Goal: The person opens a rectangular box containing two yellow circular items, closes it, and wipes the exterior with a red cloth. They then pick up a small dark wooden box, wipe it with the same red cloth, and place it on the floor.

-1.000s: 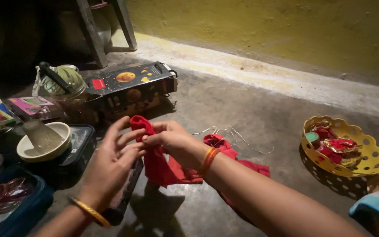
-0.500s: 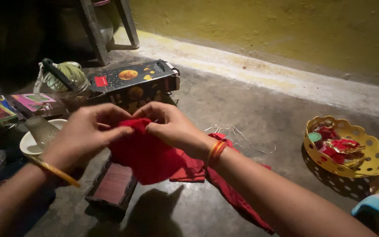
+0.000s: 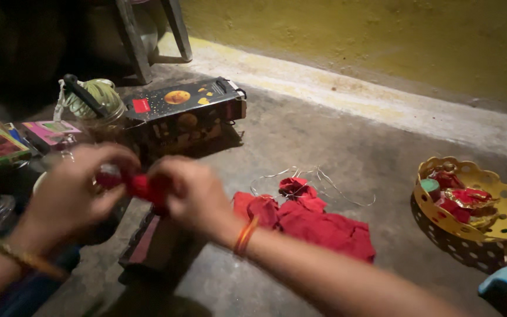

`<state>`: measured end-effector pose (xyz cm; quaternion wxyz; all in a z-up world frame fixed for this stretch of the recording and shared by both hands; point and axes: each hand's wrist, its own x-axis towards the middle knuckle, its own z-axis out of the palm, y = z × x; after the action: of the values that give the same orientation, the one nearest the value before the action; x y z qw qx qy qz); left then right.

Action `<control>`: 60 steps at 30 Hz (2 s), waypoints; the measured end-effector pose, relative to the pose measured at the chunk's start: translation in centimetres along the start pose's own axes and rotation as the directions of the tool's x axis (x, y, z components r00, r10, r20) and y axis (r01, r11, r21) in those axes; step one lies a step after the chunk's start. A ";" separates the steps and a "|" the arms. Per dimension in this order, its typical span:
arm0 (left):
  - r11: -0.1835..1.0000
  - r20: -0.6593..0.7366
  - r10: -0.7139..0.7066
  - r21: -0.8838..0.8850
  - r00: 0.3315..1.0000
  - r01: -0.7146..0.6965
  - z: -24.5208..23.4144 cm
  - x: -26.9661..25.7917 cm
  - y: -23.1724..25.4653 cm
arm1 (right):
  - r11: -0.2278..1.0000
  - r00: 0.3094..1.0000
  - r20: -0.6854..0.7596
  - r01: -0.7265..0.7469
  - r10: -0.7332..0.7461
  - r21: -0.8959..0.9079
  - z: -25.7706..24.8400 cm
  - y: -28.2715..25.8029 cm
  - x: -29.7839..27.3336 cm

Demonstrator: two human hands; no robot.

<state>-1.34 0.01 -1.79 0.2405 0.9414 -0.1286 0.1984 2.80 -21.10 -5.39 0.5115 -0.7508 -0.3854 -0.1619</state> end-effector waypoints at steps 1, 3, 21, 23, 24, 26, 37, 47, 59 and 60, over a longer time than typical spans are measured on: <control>0.998 0.033 0.030 -0.048 0.999 -0.028 0.8 -1.3 -0.9 | 0.987 0.999 0.047 -0.023 0.016 0.161 1.0 0.2 -1.9; 0.968 0.330 -0.095 0.252 0.939 0.009 2.3 -3.5 -3.0 | 0.968 0.983 0.167 -0.118 0.082 0.219 3.2 1.0 -5.3; 0.986 0.452 -0.059 0.165 0.890 -0.019 6.3 -4.3 -7.3 | 0.939 0.929 0.183 -0.338 0.323 0.057 8.7 5.5 -4.5; 0.990 0.271 0.034 0.124 0.962 -0.069 5.1 -2.5 -7.0 | 0.924 0.926 0.092 -0.373 0.366 0.082 8.3 5.9 -1.9; 0.990 0.174 0.075 0.109 0.982 -0.095 4.5 -1.7 -6.8 | 0.902 0.904 0.055 -0.428 0.425 0.054 8.0 5.8 -0.7; 0.969 0.165 -0.002 0.243 0.986 -0.039 3.2 -0.6 -6.4 | 0.939 0.946 -0.010 -0.321 0.324 0.128 7.1 5.3 0.2; 0.879 0.592 0.234 0.210 0.771 -0.428 9.0 -6.6 -9.5 | 0.981 0.886 0.463 0.073 0.018 -0.177 9.9 7.7 -9.8; 0.955 0.670 -0.165 0.292 0.724 -0.053 9.8 -6.9 -7.0 | 0.939 0.830 0.543 0.075 0.127 -0.335 10.8 7.9 -9.4; 0.936 0.182 -0.291 0.256 0.939 0.241 12.1 -1.5 -7.9 | 0.452 0.451 0.089 -0.892 0.888 0.003 7.6 14.0 -6.6; 0.921 0.190 -0.333 0.276 0.924 0.276 12.6 -1.0 -7.7 | 0.400 0.407 0.144 -0.913 0.902 0.079 7.8 14.4 -6.4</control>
<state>4.37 0.37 -15.51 0.1342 0.9889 0.0183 0.0609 8.18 -19.41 -22.08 0.5549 -0.8058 0.0538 0.1998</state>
